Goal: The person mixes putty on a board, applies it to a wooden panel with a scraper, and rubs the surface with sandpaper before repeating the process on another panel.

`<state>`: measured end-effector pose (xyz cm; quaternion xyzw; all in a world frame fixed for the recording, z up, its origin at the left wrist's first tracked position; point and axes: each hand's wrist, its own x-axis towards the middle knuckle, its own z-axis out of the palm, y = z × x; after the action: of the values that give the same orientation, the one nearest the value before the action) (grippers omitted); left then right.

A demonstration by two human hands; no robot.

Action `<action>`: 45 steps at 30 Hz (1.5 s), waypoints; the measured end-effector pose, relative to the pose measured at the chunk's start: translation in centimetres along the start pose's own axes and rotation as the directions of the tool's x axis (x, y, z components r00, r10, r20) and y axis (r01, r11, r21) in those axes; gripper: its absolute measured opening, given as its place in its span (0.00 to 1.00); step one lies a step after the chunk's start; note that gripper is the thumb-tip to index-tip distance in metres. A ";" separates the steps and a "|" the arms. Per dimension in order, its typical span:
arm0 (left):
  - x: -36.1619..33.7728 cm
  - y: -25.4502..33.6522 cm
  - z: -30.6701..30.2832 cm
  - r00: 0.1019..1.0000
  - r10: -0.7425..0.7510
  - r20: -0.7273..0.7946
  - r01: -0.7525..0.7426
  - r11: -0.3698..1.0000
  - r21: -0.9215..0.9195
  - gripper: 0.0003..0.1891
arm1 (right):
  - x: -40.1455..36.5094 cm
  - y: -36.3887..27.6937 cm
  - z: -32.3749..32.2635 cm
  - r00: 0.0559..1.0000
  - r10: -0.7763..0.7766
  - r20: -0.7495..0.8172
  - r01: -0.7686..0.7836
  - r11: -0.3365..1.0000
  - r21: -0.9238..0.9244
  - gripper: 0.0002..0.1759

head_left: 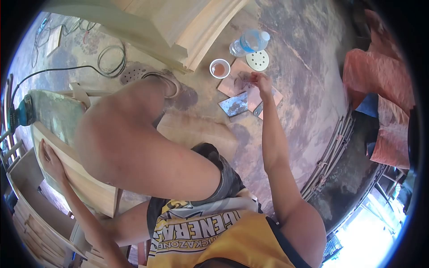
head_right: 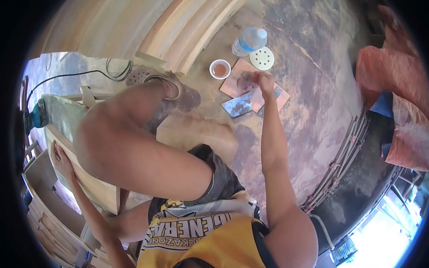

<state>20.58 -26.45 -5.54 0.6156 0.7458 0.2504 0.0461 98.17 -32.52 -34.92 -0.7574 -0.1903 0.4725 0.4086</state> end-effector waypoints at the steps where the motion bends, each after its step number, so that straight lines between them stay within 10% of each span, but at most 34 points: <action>1: 0.0 0.0 0.0 1.000 0.001 0.001 -0.001 1.000 0.000 0.21 | -0.2 0.3 0.0 0.997 0.055 0.052 -0.057 0.998 0.031 0.19; 5: -0.3 0.5 0.1 1.000 -0.001 0.007 0.001 1.000 0.028 0.21 | -1.2 -0.7 1.1 0.998 -0.045 0.032 0.049 0.992 -0.113 0.17; 7: -0.1 0.5 0.0 1.000 -0.009 -0.010 0.009 1.000 0.022 0.21 | -4.3 -3.5 4.6 0.908 -0.417 -0.038 0.417 0.909 0.003 0.15; 11: 0.1 -0.4 0.1 1.000 0.023 -0.018 -0.022 0.999 0.040 0.21 | -9.3 -9.3 10.8 0.786 -0.607 0.121 0.597 0.693 -0.404 0.12; 13: 0.1 -0.5 0.0 0.999 0.031 -0.012 -0.030 0.999 0.038 0.21 | -8.4 -10.5 12.5 0.839 -0.343 0.422 0.538 0.410 -0.737 0.16; 19: -0.3 0.4 -0.1 1.000 -0.009 -0.019 0.010 0.999 0.046 0.21 | -2.4 -9.1 15.9 0.785 0.094 0.612 0.594 0.165 -0.787 0.19; 25: -0.3 0.4 0.0 1.000 -0.009 -0.019 0.010 0.997 0.079 0.20 | -0.5 -8.6 15.7 0.849 0.055 0.526 0.453 0.436 -0.777 0.22; 29: -0.2 0.4 0.0 1.000 -0.004 -0.029 0.005 1.000 0.024 0.20 | 0.4 -8.7 15.3 0.847 -0.013 0.531 0.520 0.227 -0.824 0.21; 31: -0.2 0.4 0.0 1.000 0.007 -0.028 -0.006 1.000 0.009 0.21 | -0.6 -9.7 13.7 0.851 0.020 0.526 0.394 0.638 -0.662 0.16; 34: -0.1 0.4 -0.2 0.999 0.044 -0.011 -0.044 0.997 0.062 0.21 | -2.1 -11.3 11.6 0.850 0.091 0.519 0.139 0.911 -0.389 0.12; 43: -0.3 1.0 -0.2 1.000 0.010 -0.014 -0.009 0.998 0.069 0.20 | -2.1 -9.2 4.0 0.788 0.324 0.523 -0.012 0.858 -0.513 0.13; 45: -0.3 0.7 -0.3 1.000 0.003 -0.015 -0.002 0.998 0.057 0.20 | 0.7 -3.8 2.9 0.907 0.244 0.342 -0.036 0.857 -0.515 0.13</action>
<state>21.18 -26.73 -5.09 0.6158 0.7522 0.2336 0.0225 96.37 -28.51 -32.95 -0.7374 -0.3269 0.5795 0.1165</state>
